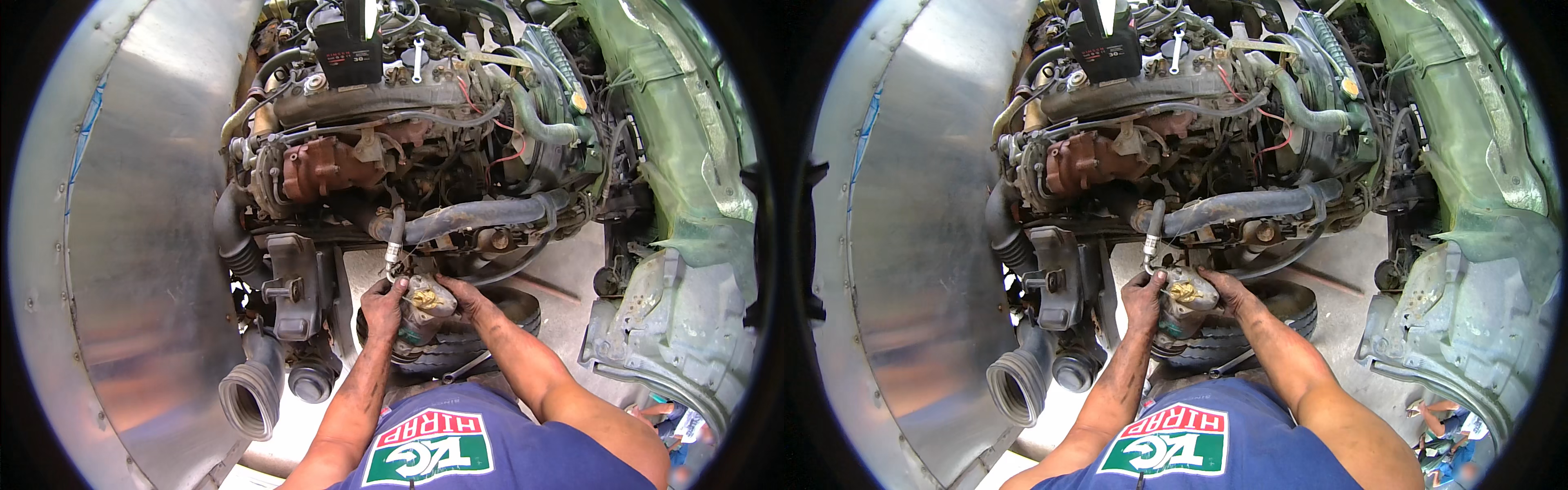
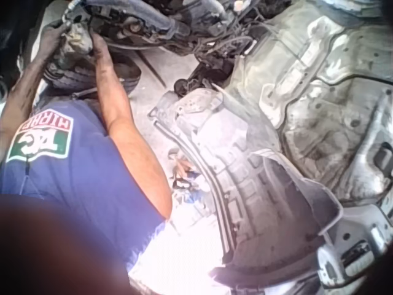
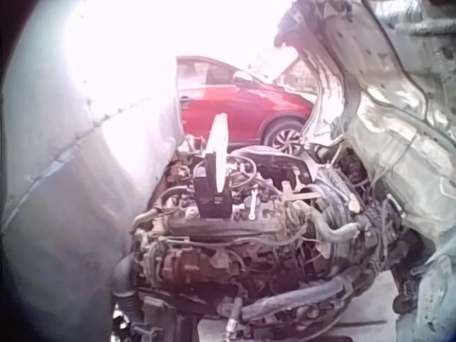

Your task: The person removes a small metal component from the engine bay of a white car using a wrench. They loosen bolts, detach the part, and set it aside on the ground.

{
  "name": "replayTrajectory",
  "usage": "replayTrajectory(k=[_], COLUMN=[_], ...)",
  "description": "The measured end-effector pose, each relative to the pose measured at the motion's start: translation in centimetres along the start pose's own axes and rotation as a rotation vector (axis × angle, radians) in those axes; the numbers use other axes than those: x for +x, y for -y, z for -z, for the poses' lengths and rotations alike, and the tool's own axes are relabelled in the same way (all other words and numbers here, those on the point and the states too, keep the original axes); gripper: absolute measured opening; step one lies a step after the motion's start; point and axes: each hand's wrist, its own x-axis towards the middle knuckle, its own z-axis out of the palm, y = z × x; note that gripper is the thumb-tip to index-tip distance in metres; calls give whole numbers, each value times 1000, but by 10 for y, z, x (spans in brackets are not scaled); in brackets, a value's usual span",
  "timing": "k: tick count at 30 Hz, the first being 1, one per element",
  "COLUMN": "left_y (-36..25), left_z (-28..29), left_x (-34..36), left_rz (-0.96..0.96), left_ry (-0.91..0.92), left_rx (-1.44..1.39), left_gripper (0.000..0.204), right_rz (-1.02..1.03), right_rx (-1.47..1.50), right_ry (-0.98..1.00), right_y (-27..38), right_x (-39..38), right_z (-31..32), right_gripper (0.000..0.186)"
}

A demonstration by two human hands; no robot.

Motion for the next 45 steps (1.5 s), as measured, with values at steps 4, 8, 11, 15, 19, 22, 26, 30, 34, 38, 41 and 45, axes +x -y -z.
replayTrajectory(k=[4, 8, 11, 15, 19, 22, 26, 30, 34, 38, 41, 45], left_y=[0, 8, 10, 4, 1, 4, 11, 13, 11, 6, 1, -1], left_z=[-1, 4, 2, -1, 4, 8, 9, 9, 8, 0, 0, 5], left_x=[3, 12, 13, 8, 5, 5, 4, 11, 11, 1, 1, 5], left_rz=[-40, -58, -45, -88, -46, -93, 20, -19, -31, -3, 12, -62], left_ry=[164, 186, 110, 85, 251, 154, 71, 265, 252, 79, 139, 216], left_rx=[-332, -253, -133, -119, -511, -179, -25, -341, -317, -194, -339, -429], left_gripper=[50, 49, 48, 46, 42, 42, 42, 44, 42, 41, 43, 46], right_rz=[5, -3, 18, 29, 27, 18, 36, 14, -1, 9, 11, 9], right_rx=[-2, 24, -16, -28, -28, 15, -25, -12, 1, -22, -6, -18], right_ry=[-11, 22, 7, -1, -29, 30, 11, 13, 19, 9, 23, 10], right_y=[0, 2, 2, 1, -2, -2, -1, 1, -2, -4, -4, -3], right_x=[-3, -4, -4, -2, 2, 2, -1, -3, 2, 9, 9, 5], right_z=[-2, -4, -4, -1, 3, 3, 1, 0, 5, 11, 12, 8], right_gripper=[49, 48, 47, 47, 47, 48, 48, 48, 48, 48, 48, 48])
